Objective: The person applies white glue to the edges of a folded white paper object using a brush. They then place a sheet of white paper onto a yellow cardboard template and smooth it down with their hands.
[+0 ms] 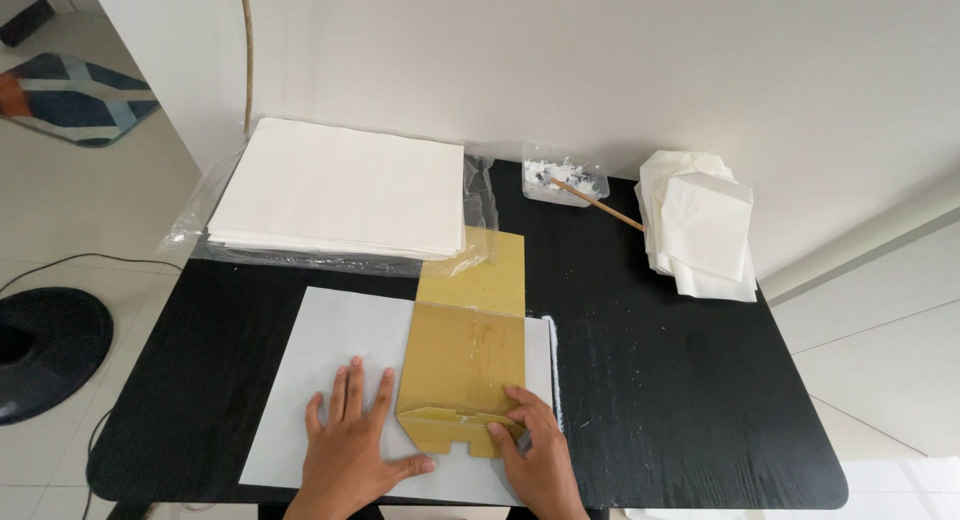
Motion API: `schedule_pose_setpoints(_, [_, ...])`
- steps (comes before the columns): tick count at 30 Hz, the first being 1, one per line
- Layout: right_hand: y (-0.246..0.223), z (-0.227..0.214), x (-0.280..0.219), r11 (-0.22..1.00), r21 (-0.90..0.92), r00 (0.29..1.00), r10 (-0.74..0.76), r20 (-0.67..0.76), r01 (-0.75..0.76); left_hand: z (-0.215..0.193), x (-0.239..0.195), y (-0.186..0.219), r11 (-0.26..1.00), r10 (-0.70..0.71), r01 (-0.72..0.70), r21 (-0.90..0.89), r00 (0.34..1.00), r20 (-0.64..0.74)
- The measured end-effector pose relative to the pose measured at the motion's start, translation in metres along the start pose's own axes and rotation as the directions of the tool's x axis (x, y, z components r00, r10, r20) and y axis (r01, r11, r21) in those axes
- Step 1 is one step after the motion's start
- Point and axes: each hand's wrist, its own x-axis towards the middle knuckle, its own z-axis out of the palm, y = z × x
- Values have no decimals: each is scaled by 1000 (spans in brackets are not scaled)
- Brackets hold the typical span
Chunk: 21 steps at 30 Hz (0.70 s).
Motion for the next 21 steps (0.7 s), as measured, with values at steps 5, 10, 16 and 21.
schedule_pose_setpoints(5, [6, 0, 1, 1000, -6, 1000, 24, -4, -24, -6, -2, 3, 1000, 2, -1, -14, 999, 50])
schedule_pose_setpoints(10, [9, 3, 1, 1000, -1, 1000, -23, 14, 23, 48, 12, -15, 908, 233, 130, 399, 634, -738])
schedule_pose_setpoints(16, [12, 5, 5, 999, 44, 999, 1, 33, -2, -27, -5, 13, 995, -95, 97, 4, 975, 200])
schedule_pose_setpoints(21, [15, 7, 5, 997, 13, 997, -72, 18, 71, -11, -2, 12, 995, -98, 96, 18, 980, 176])
